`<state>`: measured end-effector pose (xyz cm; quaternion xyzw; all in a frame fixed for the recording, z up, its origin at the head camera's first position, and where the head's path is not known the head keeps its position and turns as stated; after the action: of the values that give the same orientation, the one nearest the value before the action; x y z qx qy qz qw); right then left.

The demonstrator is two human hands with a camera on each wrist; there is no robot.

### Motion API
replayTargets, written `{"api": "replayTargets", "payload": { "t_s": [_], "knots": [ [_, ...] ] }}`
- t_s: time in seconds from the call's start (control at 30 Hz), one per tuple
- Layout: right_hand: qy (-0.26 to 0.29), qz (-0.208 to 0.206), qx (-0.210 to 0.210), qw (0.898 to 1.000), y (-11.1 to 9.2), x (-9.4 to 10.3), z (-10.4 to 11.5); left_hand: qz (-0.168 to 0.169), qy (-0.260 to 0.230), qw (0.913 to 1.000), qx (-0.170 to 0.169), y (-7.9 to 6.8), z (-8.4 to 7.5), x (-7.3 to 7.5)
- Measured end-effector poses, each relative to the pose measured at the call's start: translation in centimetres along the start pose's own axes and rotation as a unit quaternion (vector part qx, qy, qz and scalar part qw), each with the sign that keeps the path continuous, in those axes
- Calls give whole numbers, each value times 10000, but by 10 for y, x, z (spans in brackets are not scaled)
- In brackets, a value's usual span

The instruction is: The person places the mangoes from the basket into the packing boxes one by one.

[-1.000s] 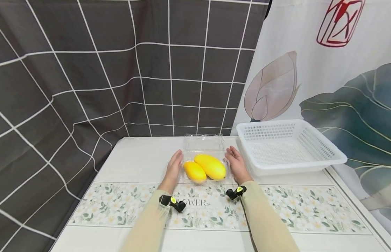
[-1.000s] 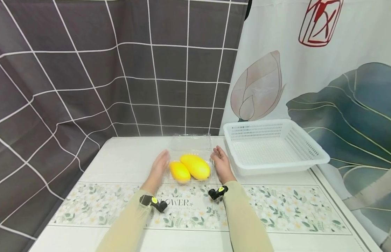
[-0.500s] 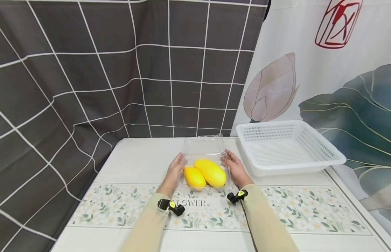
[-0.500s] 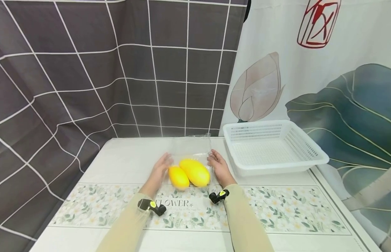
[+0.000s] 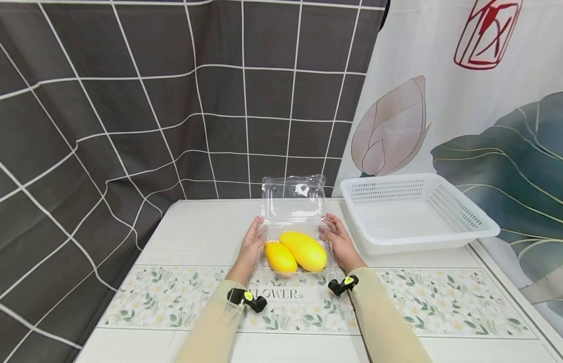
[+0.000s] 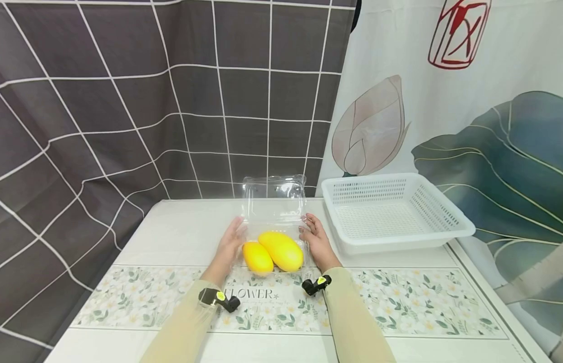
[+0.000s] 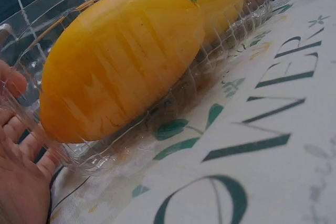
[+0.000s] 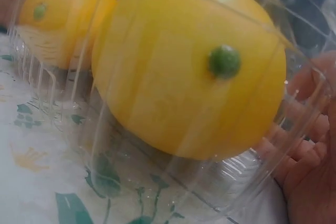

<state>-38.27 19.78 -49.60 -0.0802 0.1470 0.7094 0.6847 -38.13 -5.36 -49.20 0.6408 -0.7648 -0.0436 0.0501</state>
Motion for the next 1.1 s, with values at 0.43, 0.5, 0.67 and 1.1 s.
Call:
{"api": "replayTargets", "payload": {
  "t_s": [0.43, 0.5, 0.67, 1.1],
  "knots": [
    [-201, 301, 599, 9975, -1, -2, 9, -196, 174, 9991, -331, -1, -9, 1],
    [-280, 305, 645, 9971, -1, -2, 9, -174, 123, 9990, -394, -4, -16, 0],
    [-272, 369, 857, 9953, -1, -1, 11, -215, 356, 9974, -586, -10, -34, 0],
    [-202, 346, 1269, 9911, -4, -1, 20, -265, 639, 9905, -1192, -16, -46, 2]
  ]
}}
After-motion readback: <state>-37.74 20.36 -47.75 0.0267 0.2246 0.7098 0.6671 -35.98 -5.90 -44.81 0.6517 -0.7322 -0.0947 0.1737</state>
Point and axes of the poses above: each hand's wrist, its own y-axis towards the middle knuckle, its own x-axis out of the back of the hand, z = x × y, the point moved 8 cm from there along y, towards the middle knuckle, and after that the axes turned 7 degrees about y, right-handed, at the moved point
